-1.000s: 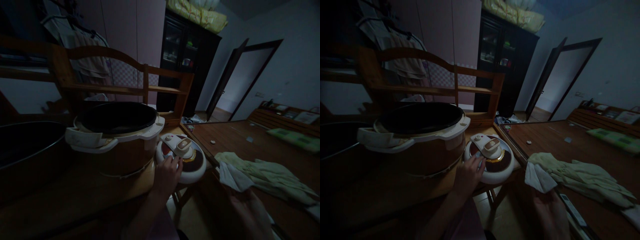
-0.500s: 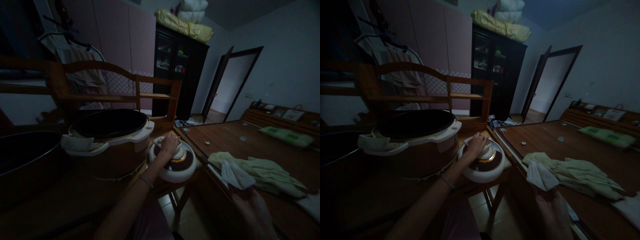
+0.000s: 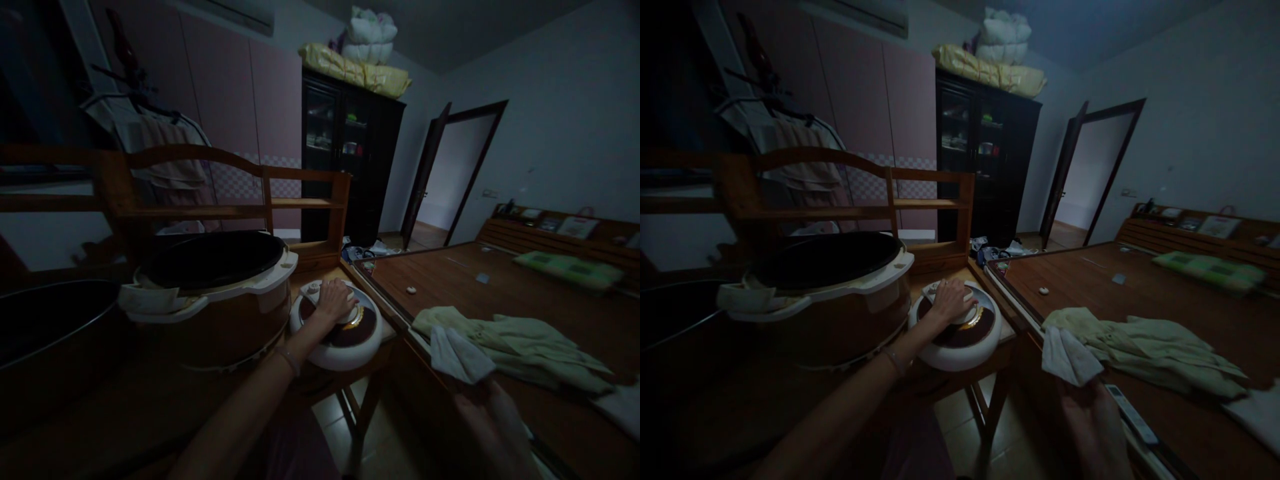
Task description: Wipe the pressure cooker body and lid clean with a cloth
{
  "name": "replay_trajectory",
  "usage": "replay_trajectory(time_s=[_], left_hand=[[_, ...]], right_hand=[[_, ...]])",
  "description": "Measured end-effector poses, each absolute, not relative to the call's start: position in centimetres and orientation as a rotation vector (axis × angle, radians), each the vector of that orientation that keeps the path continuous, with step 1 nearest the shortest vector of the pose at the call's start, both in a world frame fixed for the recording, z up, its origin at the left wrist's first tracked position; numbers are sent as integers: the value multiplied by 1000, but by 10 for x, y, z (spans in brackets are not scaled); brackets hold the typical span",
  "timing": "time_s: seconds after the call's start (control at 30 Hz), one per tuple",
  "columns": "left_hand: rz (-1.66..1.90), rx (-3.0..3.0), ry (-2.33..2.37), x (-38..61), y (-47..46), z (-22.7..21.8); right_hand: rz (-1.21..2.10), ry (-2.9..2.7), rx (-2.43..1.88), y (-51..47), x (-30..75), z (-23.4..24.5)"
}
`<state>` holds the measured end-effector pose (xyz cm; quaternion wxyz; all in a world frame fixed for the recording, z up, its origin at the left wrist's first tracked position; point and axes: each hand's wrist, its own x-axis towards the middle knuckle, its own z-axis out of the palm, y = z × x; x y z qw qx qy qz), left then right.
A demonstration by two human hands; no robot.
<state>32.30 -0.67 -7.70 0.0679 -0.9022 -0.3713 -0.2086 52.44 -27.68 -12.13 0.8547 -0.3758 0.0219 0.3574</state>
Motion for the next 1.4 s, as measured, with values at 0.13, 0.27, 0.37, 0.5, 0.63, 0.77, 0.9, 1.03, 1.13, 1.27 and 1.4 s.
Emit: replay_trajectory(time_s=[0.13,0.27,0.37,0.5,0.63,0.77,0.9,1.03,1.13,1.27,1.4], left_hand=[[-595,-2763,-962,317,2,-70],[-544,-2815,-827,316,9,-64],[-503,-2842,-775,312,14,-59],[-464,-2864,-738,304,19,-55],[-453,-2868,-711,301,19,-57],[-466,-2864,-712,303,18,-60],[-494,-2863,-703,301,16,-58],[-738,-2873,-679,291,7,-53],[-1133,-2921,-676,277,-14,-55],[-1572,-2850,-965,252,-56,-72],[-1747,-2718,-1325,224,-84,-101]], right_hand=[[764,15,-791,-276,522,-126],[761,-60,-795,-277,517,-130],[737,-45,-803,-280,513,-131],[745,-75,-791,-282,511,-138],[774,-90,-793,-278,513,-149],[811,-8,-806,-272,511,-152],[851,-14,-759,-267,504,-152],[868,2,-783,-261,497,-155],[856,32,-794,-255,492,-155],[888,-41,-761,-247,487,-153],[849,-107,-794,-238,488,-148]])
